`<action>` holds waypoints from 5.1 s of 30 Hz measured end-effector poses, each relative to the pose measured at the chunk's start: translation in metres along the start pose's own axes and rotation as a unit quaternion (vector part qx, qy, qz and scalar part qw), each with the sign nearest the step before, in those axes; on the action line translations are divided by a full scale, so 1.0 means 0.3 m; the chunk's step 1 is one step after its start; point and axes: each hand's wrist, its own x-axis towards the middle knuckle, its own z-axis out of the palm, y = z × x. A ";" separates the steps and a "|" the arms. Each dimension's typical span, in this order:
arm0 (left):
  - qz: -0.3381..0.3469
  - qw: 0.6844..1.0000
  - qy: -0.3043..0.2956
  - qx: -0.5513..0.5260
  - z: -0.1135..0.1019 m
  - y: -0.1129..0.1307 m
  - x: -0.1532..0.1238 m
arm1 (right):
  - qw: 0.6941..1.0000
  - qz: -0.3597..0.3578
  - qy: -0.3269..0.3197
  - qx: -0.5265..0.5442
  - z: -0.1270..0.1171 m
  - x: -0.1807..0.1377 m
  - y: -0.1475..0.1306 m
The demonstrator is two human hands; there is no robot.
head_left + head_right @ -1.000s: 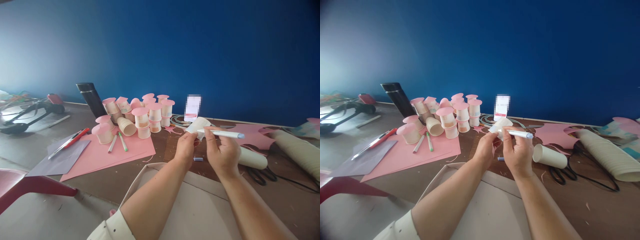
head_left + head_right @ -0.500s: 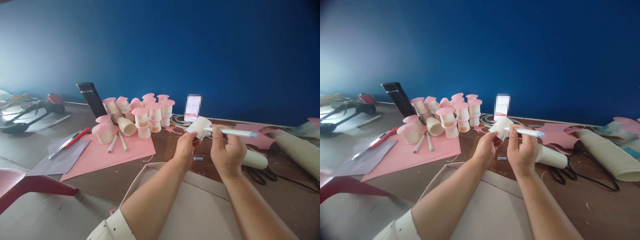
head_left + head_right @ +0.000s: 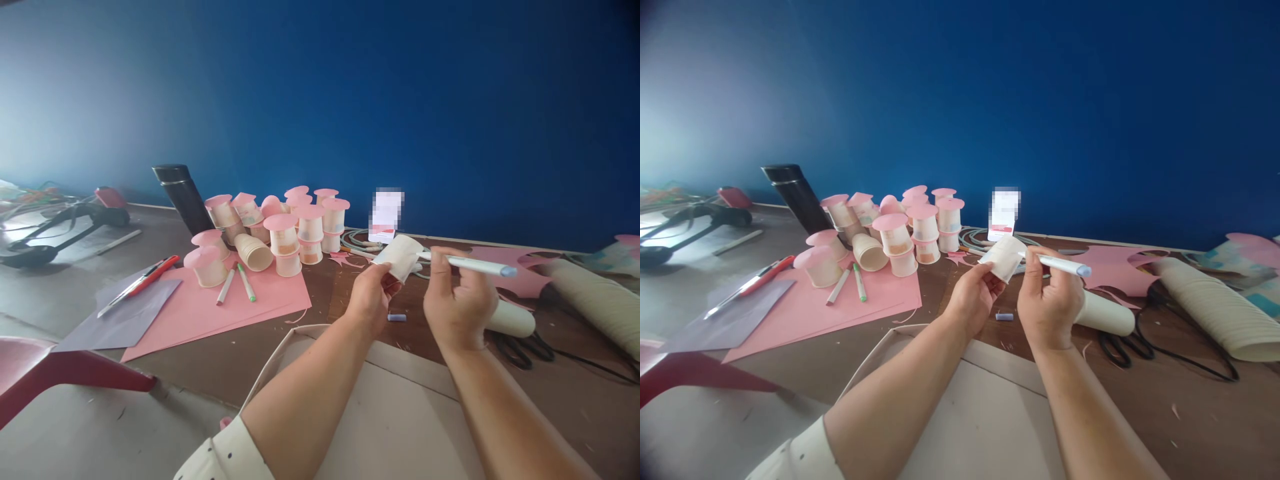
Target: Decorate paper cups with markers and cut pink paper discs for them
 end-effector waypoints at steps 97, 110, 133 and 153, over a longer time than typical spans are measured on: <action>-0.046 0.997 0.007 -0.060 -0.018 0.003 0.002 | 0.992 0.002 -0.060 0.116 -0.010 -0.008 0.002; -0.036 0.999 0.005 -0.041 -0.014 0.001 0.000 | 0.996 -0.014 -0.040 0.079 -0.008 0.005 -0.001; -0.089 0.992 0.041 -0.075 -0.016 0.029 0.003 | 0.997 -0.009 -0.026 0.066 0.003 -0.003 0.006; -0.059 0.996 0.042 -0.053 -0.008 0.023 -0.006 | 0.998 -0.007 -0.016 0.067 -0.006 -0.001 0.006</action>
